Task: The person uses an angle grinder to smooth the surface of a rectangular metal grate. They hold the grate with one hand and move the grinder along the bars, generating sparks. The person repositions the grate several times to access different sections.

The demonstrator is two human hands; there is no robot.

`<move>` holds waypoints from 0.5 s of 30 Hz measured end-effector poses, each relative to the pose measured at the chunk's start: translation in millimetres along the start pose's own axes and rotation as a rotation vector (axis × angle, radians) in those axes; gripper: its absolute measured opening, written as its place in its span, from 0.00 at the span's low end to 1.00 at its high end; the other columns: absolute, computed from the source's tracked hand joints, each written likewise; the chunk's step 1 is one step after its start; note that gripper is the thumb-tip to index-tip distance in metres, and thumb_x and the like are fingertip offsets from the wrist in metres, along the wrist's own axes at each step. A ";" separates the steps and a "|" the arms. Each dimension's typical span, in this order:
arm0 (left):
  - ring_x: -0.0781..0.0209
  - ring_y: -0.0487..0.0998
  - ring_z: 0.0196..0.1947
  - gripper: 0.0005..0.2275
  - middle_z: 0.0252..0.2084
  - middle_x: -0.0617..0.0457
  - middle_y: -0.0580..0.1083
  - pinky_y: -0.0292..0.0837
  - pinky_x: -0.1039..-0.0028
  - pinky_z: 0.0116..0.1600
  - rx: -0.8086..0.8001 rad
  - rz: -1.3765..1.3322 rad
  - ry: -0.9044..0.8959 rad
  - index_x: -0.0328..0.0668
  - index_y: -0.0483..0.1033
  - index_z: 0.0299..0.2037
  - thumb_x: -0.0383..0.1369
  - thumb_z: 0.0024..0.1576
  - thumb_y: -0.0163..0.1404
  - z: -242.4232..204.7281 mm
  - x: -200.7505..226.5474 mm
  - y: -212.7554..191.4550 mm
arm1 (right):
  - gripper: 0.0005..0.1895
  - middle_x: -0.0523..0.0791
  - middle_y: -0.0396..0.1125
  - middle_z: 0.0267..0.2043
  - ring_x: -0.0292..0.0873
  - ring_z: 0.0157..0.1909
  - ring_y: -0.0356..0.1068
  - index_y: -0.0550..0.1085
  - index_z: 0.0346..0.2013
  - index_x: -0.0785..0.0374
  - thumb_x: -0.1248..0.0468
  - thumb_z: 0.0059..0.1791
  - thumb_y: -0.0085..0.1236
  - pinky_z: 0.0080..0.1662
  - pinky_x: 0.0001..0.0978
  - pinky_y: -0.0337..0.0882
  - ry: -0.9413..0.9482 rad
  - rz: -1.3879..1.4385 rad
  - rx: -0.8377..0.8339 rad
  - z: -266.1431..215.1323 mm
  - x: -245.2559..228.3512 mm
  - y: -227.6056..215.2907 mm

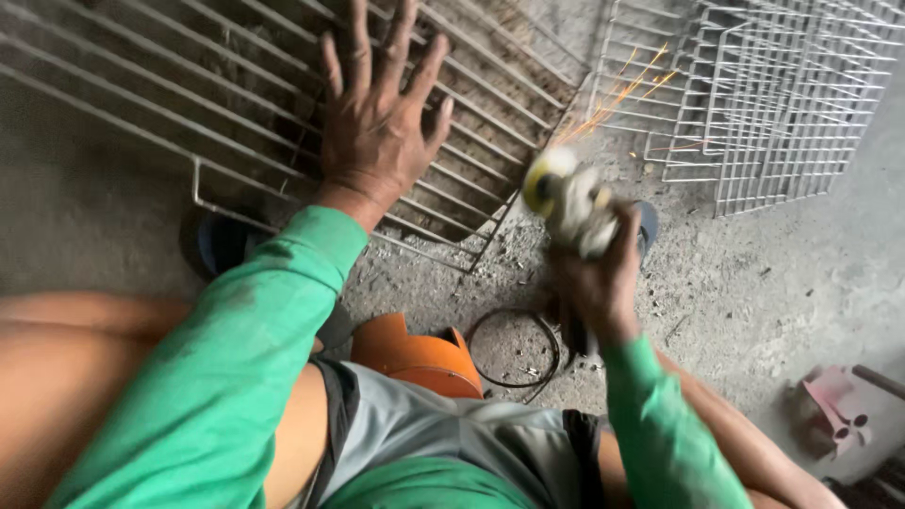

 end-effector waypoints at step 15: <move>0.33 0.34 0.79 0.22 0.83 0.50 0.37 0.35 0.32 0.77 0.029 -0.094 -0.031 0.55 0.65 0.75 0.47 0.72 0.47 3.0 -1.3 -7.6 | 0.40 0.49 0.65 0.56 0.39 0.50 0.70 0.53 0.61 0.60 0.71 0.42 0.67 0.47 0.34 0.76 0.248 0.485 -0.208 -60.6 39.5 38.3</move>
Point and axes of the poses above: each hand's wrist, its own z-axis towards the middle knuckle, its own y-axis out of the palm, x = y × z, the point moved 10 cm from there along z, towards the middle knuckle
